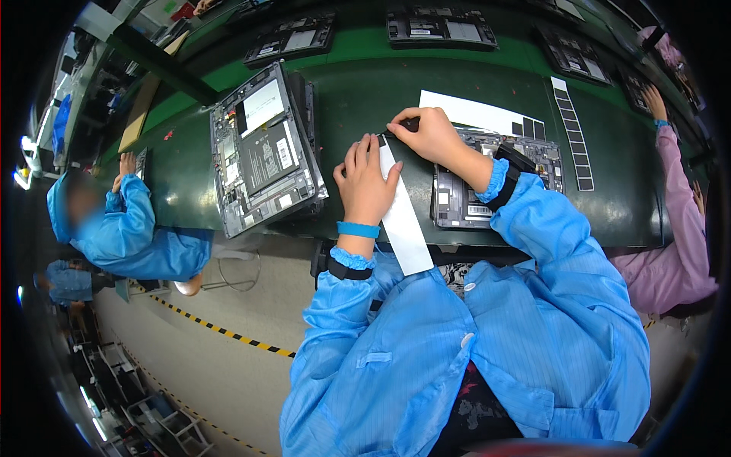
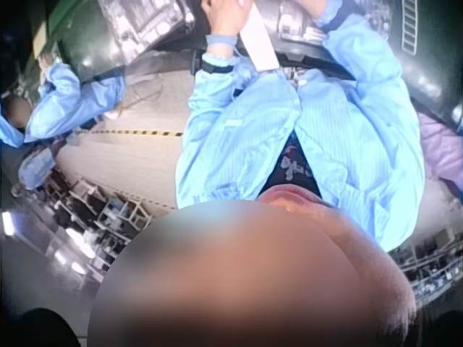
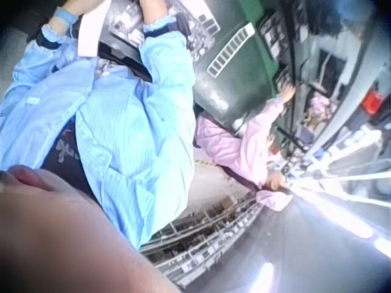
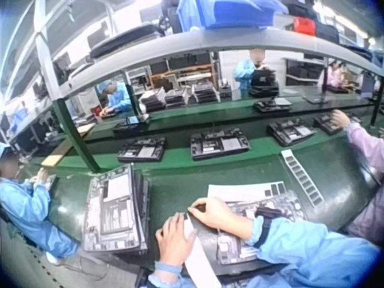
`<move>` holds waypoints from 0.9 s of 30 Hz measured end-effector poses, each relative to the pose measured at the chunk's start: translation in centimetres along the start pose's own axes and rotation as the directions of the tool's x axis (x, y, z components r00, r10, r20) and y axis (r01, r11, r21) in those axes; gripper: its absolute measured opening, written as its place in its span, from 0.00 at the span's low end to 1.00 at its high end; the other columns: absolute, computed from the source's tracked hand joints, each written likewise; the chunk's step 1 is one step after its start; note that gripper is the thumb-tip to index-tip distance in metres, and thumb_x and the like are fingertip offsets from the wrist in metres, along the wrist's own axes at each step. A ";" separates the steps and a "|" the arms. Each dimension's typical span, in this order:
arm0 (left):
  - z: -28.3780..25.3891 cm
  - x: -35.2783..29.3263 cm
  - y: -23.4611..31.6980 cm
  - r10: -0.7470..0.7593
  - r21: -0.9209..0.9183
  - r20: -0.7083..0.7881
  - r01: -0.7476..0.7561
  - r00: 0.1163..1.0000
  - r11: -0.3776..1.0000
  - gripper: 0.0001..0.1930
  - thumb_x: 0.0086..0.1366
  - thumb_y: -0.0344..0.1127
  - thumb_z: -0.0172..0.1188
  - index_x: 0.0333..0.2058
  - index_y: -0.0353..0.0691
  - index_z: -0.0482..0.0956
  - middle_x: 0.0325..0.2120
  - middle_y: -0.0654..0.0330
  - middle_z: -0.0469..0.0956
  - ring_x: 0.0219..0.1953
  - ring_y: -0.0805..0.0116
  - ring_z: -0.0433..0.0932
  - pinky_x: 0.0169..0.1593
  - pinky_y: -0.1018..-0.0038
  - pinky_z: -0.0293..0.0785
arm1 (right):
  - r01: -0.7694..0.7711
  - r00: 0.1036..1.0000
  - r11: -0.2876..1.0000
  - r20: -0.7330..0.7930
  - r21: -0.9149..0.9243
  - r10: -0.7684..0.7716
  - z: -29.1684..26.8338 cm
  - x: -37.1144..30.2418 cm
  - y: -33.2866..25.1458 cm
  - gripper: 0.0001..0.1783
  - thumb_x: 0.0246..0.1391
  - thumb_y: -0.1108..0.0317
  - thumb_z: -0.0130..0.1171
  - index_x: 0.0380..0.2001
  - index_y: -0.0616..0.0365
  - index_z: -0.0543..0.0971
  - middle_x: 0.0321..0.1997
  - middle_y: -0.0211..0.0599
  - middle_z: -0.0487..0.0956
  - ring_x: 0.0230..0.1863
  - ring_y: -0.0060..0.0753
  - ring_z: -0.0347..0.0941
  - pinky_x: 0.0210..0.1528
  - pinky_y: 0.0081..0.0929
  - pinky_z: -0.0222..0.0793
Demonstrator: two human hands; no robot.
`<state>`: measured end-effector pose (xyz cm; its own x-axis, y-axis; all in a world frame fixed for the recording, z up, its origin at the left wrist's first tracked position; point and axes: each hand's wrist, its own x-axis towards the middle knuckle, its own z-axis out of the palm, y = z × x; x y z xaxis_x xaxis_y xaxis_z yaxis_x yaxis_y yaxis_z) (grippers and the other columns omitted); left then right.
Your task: Assembling internal components of electronic devices on a production line.
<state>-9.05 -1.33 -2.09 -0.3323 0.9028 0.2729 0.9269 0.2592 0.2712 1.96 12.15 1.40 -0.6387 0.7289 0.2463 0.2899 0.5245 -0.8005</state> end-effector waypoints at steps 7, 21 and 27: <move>-0.2 0.0 0.0 -0.022 -0.019 0.037 0.023 0.999 1.000 0.34 0.62 0.53 0.55 0.62 0.40 0.62 0.62 0.57 0.61 0.65 0.59 0.56 0.60 0.54 0.52 | -0.019 1.000 0.997 -0.013 0.077 0.020 -0.2 0.0 -0.5 0.14 0.52 0.63 0.62 0.32 0.66 0.83 0.27 0.48 0.82 0.28 0.36 0.80 0.34 0.26 0.74; -0.8 0.5 -0.1 -0.029 -0.023 0.056 0.030 0.998 0.999 0.35 0.60 0.54 0.56 0.61 0.40 0.64 0.62 0.57 0.61 0.65 0.58 0.56 0.60 0.54 0.52 | 0.068 0.996 0.996 0.056 0.051 -0.071 0.0 0.0 0.0 0.14 0.50 0.65 0.63 0.38 0.62 0.83 0.35 0.49 0.83 0.33 0.40 0.82 0.40 0.26 0.75; -0.8 0.6 0.0 -0.025 -0.008 0.067 0.026 0.997 1.000 0.35 0.59 0.53 0.58 0.60 0.40 0.65 0.63 0.56 0.61 0.65 0.59 0.56 0.59 0.54 0.54 | 0.019 0.996 0.973 0.075 0.229 -0.037 -0.6 0.3 0.3 0.13 0.51 0.67 0.63 0.37 0.65 0.83 0.32 0.47 0.83 0.33 0.34 0.82 0.38 0.25 0.76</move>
<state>-9.40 -1.03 -1.20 -0.3432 0.9169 0.2038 0.9166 0.2796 0.2857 2.30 12.82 1.56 -0.7009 0.6737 0.2344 0.1069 0.4240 -0.8993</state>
